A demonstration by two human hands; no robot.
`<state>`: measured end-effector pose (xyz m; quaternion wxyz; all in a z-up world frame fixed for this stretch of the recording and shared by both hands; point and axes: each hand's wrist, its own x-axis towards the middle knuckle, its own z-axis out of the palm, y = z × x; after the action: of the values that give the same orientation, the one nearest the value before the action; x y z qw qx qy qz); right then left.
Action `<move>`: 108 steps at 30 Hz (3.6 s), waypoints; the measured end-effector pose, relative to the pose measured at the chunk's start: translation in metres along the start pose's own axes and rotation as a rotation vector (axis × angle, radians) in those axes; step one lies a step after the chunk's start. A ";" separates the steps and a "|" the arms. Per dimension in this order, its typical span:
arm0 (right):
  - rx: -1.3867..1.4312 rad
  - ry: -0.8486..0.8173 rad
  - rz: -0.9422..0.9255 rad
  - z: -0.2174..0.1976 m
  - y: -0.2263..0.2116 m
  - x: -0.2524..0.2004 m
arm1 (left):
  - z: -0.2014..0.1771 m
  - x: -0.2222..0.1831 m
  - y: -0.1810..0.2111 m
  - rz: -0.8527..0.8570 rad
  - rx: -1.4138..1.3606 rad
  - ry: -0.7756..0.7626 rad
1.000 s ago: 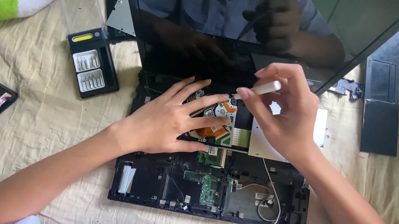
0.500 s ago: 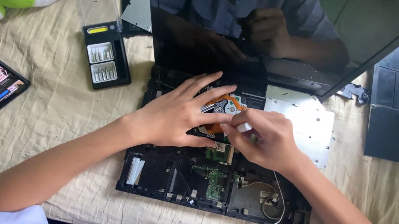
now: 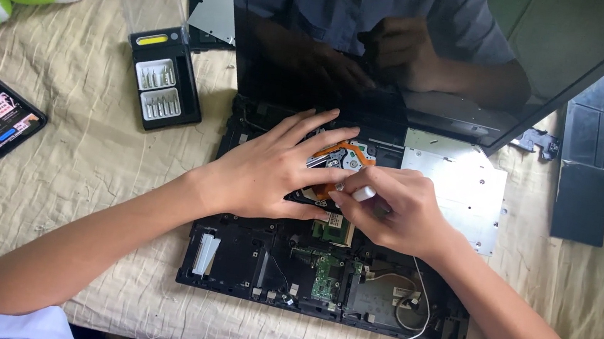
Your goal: Disassembling a laptop to access internal components, involving the removal of a metal bracket and manipulation of ribbon cables.
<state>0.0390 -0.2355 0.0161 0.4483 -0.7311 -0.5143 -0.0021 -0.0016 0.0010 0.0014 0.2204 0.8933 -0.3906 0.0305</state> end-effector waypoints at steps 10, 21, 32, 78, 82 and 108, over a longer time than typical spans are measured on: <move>-0.169 -0.183 0.116 -0.011 -0.039 0.010 | 0.002 -0.002 -0.002 -0.012 0.007 -0.032; -0.792 -0.212 -0.149 0.003 -0.048 0.000 | 0.005 -0.002 -0.004 -0.019 0.012 -0.017; -0.691 -0.375 -0.090 -0.001 -0.052 -0.003 | 0.005 -0.002 -0.005 -0.015 0.003 -0.017; -0.738 -0.192 0.012 0.005 -0.048 -0.002 | 0.003 -0.002 -0.002 -0.013 0.017 0.029; -0.652 -0.336 -0.014 0.003 -0.058 0.000 | 0.004 -0.003 -0.004 -0.016 0.008 -0.003; -0.736 -0.312 -0.085 0.006 -0.055 -0.002 | 0.005 -0.003 -0.005 -0.015 0.009 -0.013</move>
<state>-0.0062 -0.2292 0.0474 0.0725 -0.8124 -0.5710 -0.0939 -0.0006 0.0037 -0.0054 0.2141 0.8973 -0.3851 0.0248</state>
